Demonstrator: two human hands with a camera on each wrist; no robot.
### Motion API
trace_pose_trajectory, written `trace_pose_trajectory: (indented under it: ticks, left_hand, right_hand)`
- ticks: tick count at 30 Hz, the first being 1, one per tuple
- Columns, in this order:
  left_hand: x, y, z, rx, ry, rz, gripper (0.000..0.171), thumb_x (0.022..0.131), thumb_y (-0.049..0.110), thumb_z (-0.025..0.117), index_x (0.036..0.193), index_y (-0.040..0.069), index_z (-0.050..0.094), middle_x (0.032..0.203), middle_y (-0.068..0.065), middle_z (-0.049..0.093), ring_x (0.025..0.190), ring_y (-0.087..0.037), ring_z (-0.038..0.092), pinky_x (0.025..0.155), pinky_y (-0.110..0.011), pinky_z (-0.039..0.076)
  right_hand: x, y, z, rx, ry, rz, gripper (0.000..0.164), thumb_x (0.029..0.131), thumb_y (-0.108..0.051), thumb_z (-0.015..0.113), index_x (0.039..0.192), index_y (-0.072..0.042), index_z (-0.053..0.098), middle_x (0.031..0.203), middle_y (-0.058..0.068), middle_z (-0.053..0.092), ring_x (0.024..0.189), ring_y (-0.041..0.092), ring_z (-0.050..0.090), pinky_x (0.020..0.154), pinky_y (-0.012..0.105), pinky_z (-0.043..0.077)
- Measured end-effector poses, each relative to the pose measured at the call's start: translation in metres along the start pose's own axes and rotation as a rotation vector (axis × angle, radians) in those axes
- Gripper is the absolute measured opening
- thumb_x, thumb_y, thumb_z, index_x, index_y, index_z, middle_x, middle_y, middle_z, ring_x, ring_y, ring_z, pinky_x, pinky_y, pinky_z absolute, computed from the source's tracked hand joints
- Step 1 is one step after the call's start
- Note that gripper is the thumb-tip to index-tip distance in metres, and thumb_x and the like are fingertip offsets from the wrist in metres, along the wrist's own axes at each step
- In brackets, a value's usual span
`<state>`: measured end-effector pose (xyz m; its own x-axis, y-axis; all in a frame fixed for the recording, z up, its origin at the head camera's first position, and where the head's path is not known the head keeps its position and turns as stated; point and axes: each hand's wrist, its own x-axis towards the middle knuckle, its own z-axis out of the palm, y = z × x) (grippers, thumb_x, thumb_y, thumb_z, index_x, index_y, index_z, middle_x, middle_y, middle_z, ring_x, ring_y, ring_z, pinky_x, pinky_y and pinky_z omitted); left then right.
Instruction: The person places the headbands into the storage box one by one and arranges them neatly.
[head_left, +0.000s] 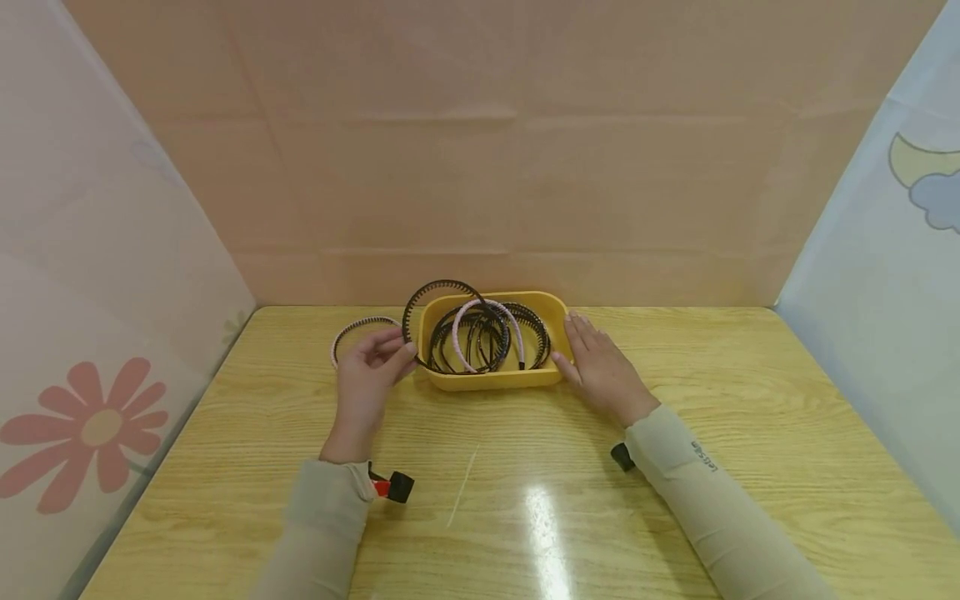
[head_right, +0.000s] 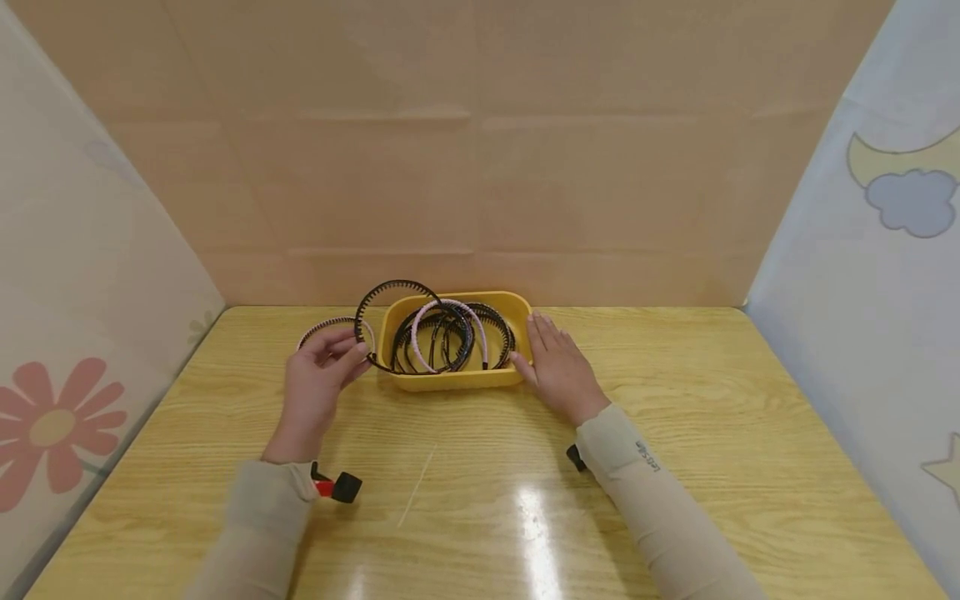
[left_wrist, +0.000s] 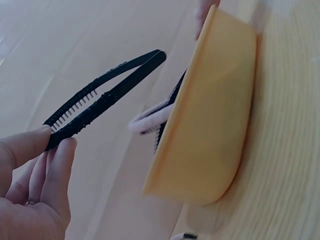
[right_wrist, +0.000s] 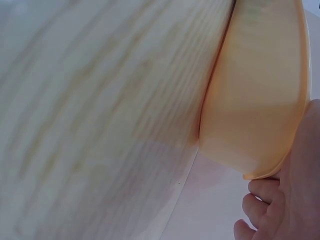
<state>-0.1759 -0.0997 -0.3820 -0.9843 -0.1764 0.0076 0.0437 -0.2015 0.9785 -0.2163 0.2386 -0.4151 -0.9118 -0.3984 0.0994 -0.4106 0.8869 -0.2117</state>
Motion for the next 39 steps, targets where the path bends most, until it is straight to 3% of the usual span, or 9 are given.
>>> trace_pose_trajectory:
  ticks: [16, 21, 28, 39]
  left_hand:
    - [0.000, -0.020, 0.053, -0.010, 0.000, 0.109, 0.032, 0.090, -0.003, 0.075, 0.120, -0.009, 0.067, 0.101, -0.013, 0.066, 0.085, -0.013, 0.066, 0.079, -0.028, 0.061]
    - [0.005, -0.023, 0.069, 0.039, 0.004, 0.151, 0.031, 0.089, -0.001, 0.076, 0.118, -0.008, 0.068, 0.106, -0.019, 0.067, 0.087, -0.013, 0.065, 0.079, -0.026, 0.061]
    - [0.009, -0.030, 0.086, 0.119, -0.008, 0.159, 0.032, 0.091, 0.002, 0.076, 0.120, -0.008, 0.067, 0.111, -0.021, 0.068, 0.096, -0.023, 0.065, 0.077, -0.025, 0.060]
    - [0.010, -0.041, 0.105, 0.311, 0.014, 0.222, 0.029, 0.090, 0.010, 0.078, 0.115, -0.002, 0.071, 0.104, -0.013, 0.073, 0.097, -0.027, 0.070, 0.079, -0.039, 0.059]
  right_hand:
    - [-0.001, -0.001, -0.001, 0.003, -0.020, 0.015, 0.073, 0.111, -0.044, 0.033, 0.159, 0.008, 0.014, 0.167, 0.022, 0.011, 0.154, 0.039, 0.010, 0.123, 0.056, 0.014]
    - [-0.002, -0.001, 0.000, 0.003, -0.024, 0.015, 0.073, 0.111, -0.045, 0.032, 0.159, 0.007, 0.013, 0.167, 0.022, 0.010, 0.155, 0.038, 0.010, 0.124, 0.055, 0.013]
    - [0.000, 0.000, 0.000, -0.005, -0.019, 0.008, 0.073, 0.111, -0.044, 0.034, 0.160, 0.006, 0.012, 0.167, 0.022, 0.012, 0.155, 0.038, 0.010, 0.123, 0.056, 0.013]
    - [0.000, -0.001, -0.001, 0.000, -0.011, 0.011, 0.073, 0.111, -0.045, 0.033, 0.159, 0.007, 0.014, 0.167, 0.022, 0.013, 0.154, 0.039, 0.012, 0.123, 0.056, 0.014]
